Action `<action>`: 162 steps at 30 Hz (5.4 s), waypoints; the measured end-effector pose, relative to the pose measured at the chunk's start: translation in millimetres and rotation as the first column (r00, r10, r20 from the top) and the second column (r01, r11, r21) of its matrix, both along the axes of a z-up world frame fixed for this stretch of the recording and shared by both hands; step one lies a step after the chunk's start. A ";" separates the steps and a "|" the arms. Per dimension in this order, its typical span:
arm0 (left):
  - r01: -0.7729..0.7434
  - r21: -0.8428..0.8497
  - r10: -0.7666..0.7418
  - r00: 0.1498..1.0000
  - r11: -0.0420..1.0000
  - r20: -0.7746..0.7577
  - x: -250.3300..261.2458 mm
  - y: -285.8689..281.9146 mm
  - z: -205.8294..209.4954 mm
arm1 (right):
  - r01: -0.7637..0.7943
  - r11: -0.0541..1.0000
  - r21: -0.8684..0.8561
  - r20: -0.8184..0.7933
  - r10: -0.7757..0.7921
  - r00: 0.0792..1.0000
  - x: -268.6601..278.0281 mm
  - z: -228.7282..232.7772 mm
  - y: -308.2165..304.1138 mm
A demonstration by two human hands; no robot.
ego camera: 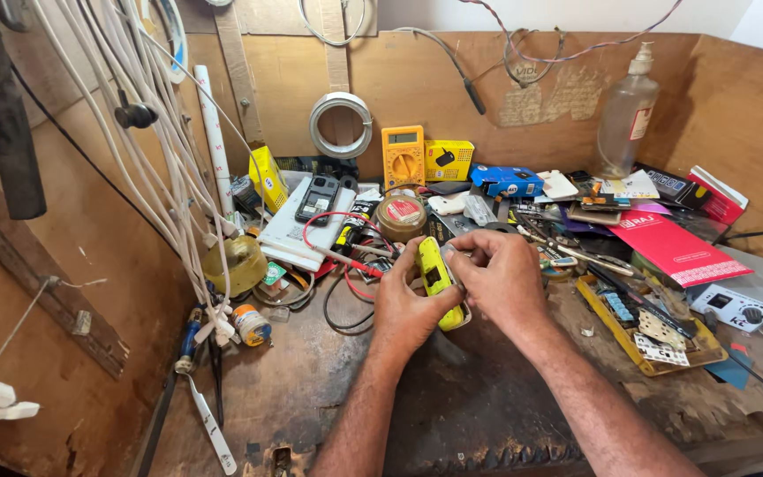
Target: The person uses a small metal tool to pry open the back cover of a yellow mobile phone. They remove the cover to reveal the internal circuit board and battery, then place the cover on the table. The person continues to manipulate the phone's internal components with the tool.
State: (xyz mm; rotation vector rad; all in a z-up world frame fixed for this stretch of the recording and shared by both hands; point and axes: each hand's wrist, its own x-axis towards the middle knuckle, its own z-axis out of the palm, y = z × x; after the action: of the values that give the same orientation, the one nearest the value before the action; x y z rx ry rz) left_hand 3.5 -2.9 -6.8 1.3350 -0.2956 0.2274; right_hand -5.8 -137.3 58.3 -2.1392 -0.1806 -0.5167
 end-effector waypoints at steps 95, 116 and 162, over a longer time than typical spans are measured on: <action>-0.496 -0.105 0.459 0.851 0.862 -0.255 -8.1 4.3 20.2 | 0.030 0.987 -0.159 -0.048 -0.038 0.998 -26.7 -40.9 -20.0; -0.621 0.754 0.495 0.735 0.215 0.464 77.6 7.2 63.5 | 0.094 0.962 -0.255 0.249 -0.028 0.968 -25.0 -40.8 -21.1; 0.052 -0.324 -0.180 0.907 0.945 -0.381 5.9 4.2 -2.7 | 0.286 0.917 -0.279 0.087 -0.273 0.958 -19.9 -55.9 -29.3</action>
State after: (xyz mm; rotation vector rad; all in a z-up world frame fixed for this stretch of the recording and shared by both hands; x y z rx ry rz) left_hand 9.4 1.4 -9.5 1.0188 0.0156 -0.1082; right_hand -25.6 -166.6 2.4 -2.4580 0.0301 -0.7447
